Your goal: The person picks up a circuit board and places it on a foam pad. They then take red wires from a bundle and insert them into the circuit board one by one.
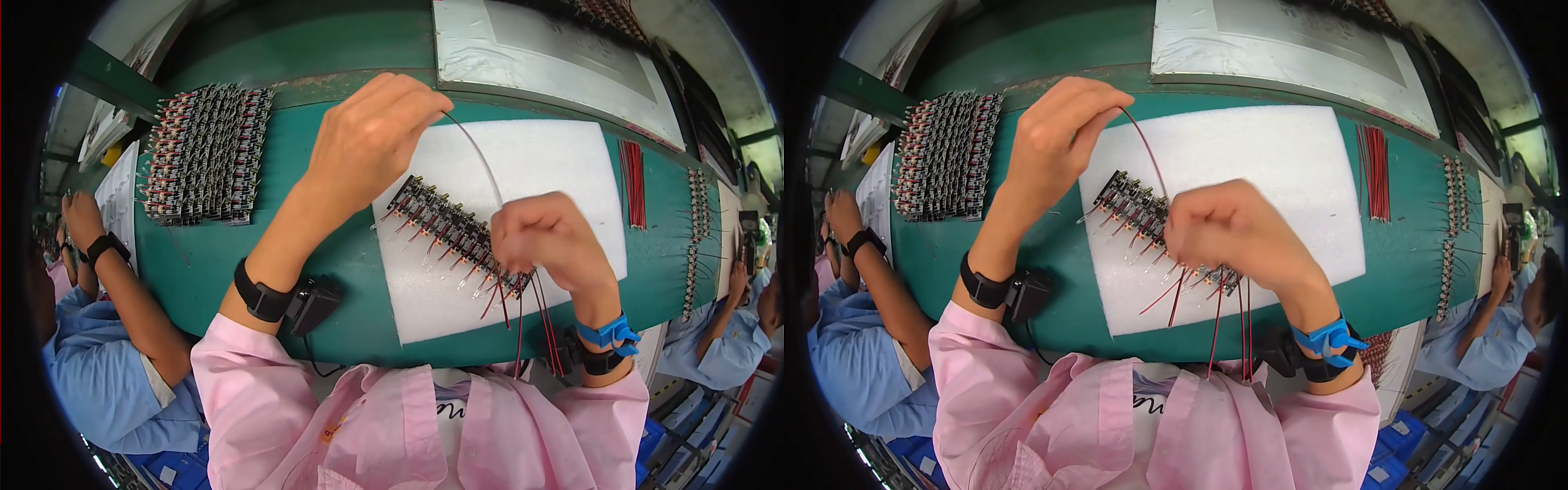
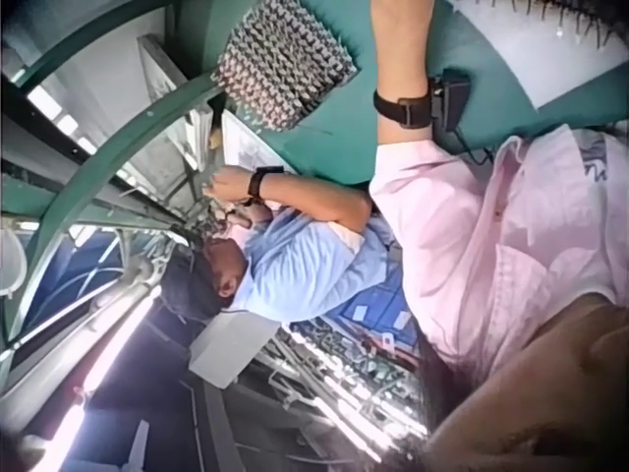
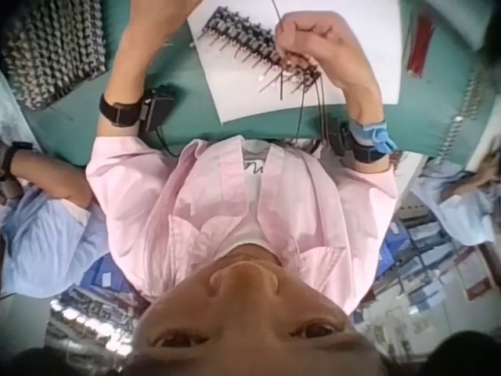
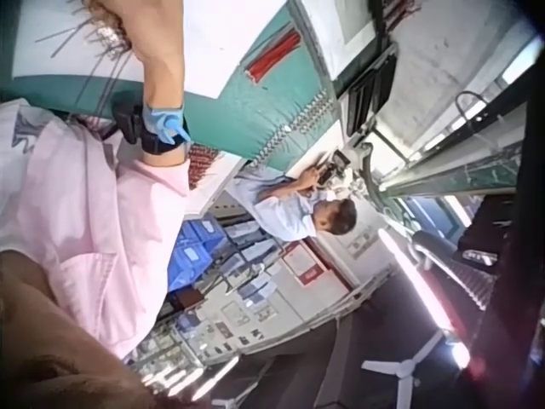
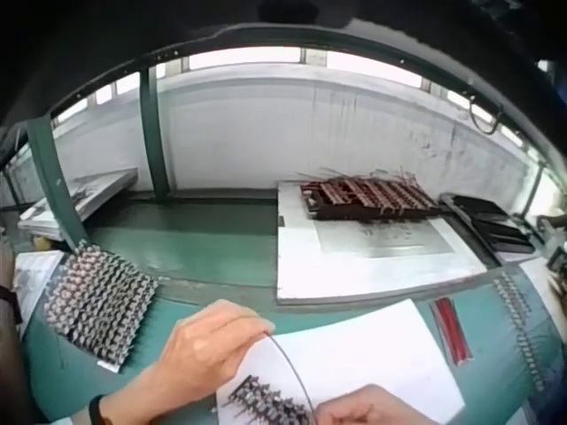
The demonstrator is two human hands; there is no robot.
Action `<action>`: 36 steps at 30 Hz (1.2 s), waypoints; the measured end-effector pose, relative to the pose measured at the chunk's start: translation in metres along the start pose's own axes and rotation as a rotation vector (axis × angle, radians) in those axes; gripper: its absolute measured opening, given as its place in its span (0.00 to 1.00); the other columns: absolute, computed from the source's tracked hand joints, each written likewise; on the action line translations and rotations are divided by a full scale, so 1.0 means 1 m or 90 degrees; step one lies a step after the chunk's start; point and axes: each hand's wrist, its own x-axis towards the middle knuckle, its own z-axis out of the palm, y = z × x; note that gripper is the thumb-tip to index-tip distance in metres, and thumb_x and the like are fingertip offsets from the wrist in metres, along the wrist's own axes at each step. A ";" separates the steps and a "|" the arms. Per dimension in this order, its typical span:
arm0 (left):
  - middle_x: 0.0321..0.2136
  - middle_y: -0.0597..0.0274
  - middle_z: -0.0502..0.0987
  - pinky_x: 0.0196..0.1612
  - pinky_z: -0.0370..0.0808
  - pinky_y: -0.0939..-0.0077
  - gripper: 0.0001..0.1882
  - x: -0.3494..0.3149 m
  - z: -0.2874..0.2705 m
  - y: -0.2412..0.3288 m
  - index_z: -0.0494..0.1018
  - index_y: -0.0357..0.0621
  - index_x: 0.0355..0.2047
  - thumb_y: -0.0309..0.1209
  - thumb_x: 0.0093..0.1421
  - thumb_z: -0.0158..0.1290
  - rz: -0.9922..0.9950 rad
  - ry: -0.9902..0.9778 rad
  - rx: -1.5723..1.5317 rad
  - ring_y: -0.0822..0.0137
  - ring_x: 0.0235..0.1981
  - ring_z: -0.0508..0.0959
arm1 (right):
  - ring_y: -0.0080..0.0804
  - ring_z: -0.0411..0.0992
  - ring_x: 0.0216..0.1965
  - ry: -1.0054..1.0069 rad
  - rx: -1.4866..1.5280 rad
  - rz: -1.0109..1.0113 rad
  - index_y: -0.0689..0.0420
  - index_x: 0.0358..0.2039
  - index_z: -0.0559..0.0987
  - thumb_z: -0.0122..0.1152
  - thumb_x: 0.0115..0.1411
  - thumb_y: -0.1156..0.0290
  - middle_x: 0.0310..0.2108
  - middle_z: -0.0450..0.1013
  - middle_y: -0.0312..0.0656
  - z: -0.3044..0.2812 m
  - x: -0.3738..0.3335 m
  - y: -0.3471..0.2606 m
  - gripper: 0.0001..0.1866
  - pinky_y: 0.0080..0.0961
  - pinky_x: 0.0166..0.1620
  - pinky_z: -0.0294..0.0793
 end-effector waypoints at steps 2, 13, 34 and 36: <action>0.20 0.61 0.71 0.24 0.68 0.76 0.10 -0.003 -0.001 0.000 0.72 0.40 0.32 0.21 0.45 0.50 0.006 -0.002 -0.005 0.66 0.21 0.71 | 0.15 0.62 0.19 0.099 0.160 -0.100 0.62 0.18 0.70 0.55 0.47 0.74 0.18 0.66 0.35 0.001 0.001 -0.004 0.06 0.10 0.23 0.59; 0.20 0.63 0.71 0.16 0.65 0.87 0.08 0.000 0.004 0.035 0.71 0.35 0.26 0.28 0.52 0.47 -0.633 -0.384 -0.670 0.80 0.15 0.67 | 0.18 0.62 0.20 0.302 -0.132 -0.190 0.62 0.24 0.73 0.55 0.49 0.73 0.19 0.68 0.36 -0.004 0.012 0.014 0.05 0.13 0.25 0.62; 0.16 0.69 0.67 0.13 0.63 0.89 0.06 -0.008 0.011 0.042 0.68 0.35 0.26 0.27 0.53 0.48 -0.588 -0.416 -0.677 0.82 0.13 0.65 | 0.17 0.61 0.19 0.311 -0.096 -0.127 0.61 0.23 0.73 0.56 0.49 0.71 0.17 0.67 0.34 -0.005 0.012 0.022 0.07 0.12 0.24 0.60; 0.16 0.68 0.68 0.13 0.63 0.89 0.06 -0.008 0.011 0.043 0.68 0.34 0.26 0.26 0.53 0.48 -0.586 -0.420 -0.657 0.82 0.13 0.65 | 0.16 0.61 0.19 0.309 -0.094 -0.113 0.61 0.22 0.73 0.56 0.49 0.71 0.17 0.67 0.34 -0.006 0.011 0.022 0.07 0.12 0.24 0.60</action>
